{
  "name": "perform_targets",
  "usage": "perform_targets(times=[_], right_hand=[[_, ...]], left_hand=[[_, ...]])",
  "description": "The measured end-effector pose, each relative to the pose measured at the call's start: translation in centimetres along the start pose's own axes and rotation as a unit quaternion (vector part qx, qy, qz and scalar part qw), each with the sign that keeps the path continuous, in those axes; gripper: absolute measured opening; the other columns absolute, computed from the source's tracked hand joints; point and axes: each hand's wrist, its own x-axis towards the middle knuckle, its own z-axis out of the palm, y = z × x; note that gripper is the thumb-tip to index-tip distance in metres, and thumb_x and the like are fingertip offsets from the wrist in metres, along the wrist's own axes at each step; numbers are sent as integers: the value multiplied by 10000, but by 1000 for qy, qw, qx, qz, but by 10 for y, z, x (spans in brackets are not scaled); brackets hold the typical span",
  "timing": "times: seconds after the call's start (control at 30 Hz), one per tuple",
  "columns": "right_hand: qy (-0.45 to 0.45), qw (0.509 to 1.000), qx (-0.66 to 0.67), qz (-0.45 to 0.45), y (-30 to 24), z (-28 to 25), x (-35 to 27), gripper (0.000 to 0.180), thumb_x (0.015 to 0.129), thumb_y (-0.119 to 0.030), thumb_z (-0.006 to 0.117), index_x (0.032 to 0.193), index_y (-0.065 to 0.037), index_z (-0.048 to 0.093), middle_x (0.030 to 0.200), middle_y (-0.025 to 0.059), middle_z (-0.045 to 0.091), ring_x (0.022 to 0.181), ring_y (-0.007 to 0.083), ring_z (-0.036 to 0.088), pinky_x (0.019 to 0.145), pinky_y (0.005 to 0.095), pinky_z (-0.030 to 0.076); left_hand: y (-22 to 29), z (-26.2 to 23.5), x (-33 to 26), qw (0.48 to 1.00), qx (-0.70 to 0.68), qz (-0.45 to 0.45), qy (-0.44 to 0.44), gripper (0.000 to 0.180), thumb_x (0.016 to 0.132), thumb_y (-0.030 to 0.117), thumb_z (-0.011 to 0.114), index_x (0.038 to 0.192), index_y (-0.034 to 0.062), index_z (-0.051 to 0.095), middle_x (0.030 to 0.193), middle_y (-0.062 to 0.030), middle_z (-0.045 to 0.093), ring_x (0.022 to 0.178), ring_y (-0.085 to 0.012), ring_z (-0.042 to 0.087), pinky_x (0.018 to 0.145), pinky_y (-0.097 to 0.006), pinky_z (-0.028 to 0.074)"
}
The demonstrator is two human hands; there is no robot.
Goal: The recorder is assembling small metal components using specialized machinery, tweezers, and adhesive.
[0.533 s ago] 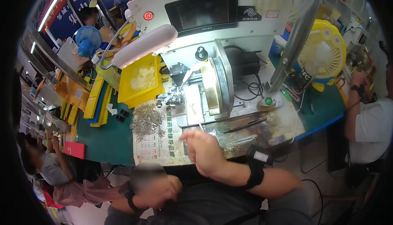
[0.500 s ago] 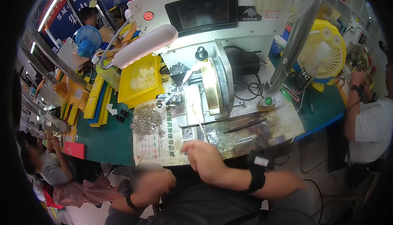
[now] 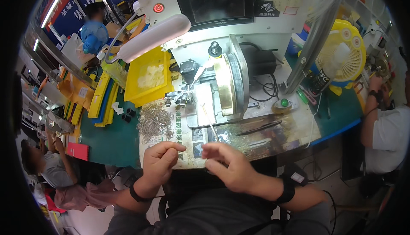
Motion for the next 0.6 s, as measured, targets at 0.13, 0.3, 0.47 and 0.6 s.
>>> perform_targets(times=[0.13, 0.3, 0.47, 0.6], right_hand=[[14, 995, -26, -95, -15, -5, 45, 379, 1016, -149, 568, 1333, 40, 486, 1138, 86, 590, 1007, 118, 581, 913, 279, 482], [126, 986, 22, -104, -4, 17, 97, 375, 1040, -208, 552, 1311, 35, 461, 1022, 44, 571, 912, 90, 526, 838, 257, 465], [187, 963, 77, -177, -8, 25, 129, 168, 1050, -169, 535, 1057, -2, 550, 814, -30, 548, 682, 8, 439, 582, 205, 374], [203, 957, 98, -185, -4, 25, 142, 139, 1038, -141, 557, 1016, -4, 563, 781, -37, 540, 653, 8, 431, 553, 203, 366]], left_hand=[[6, -2, 15, 896, 410, 150, -80, 144, 926, 94, 659, 1045, 51, 727, 847, -103, 693, 724, -237, 655, 658, -344, 509], [8, -28, 43, 813, 546, 202, -32, 159, 868, 129, 724, 999, 46, 689, 953, -136, 695, 849, -305, 684, 747, -383, 537], [-2, -37, 84, 863, 470, 174, 65, 181, 898, 168, 707, 970, 6, 669, 886, -149, 671, 802, -285, 671, 740, -365, 527], [-14, -38, 106, 862, 461, 204, 50, 243, 971, 210, 633, 958, -32, 652, 800, -177, 634, 743, -335, 632, 669, -392, 487]])
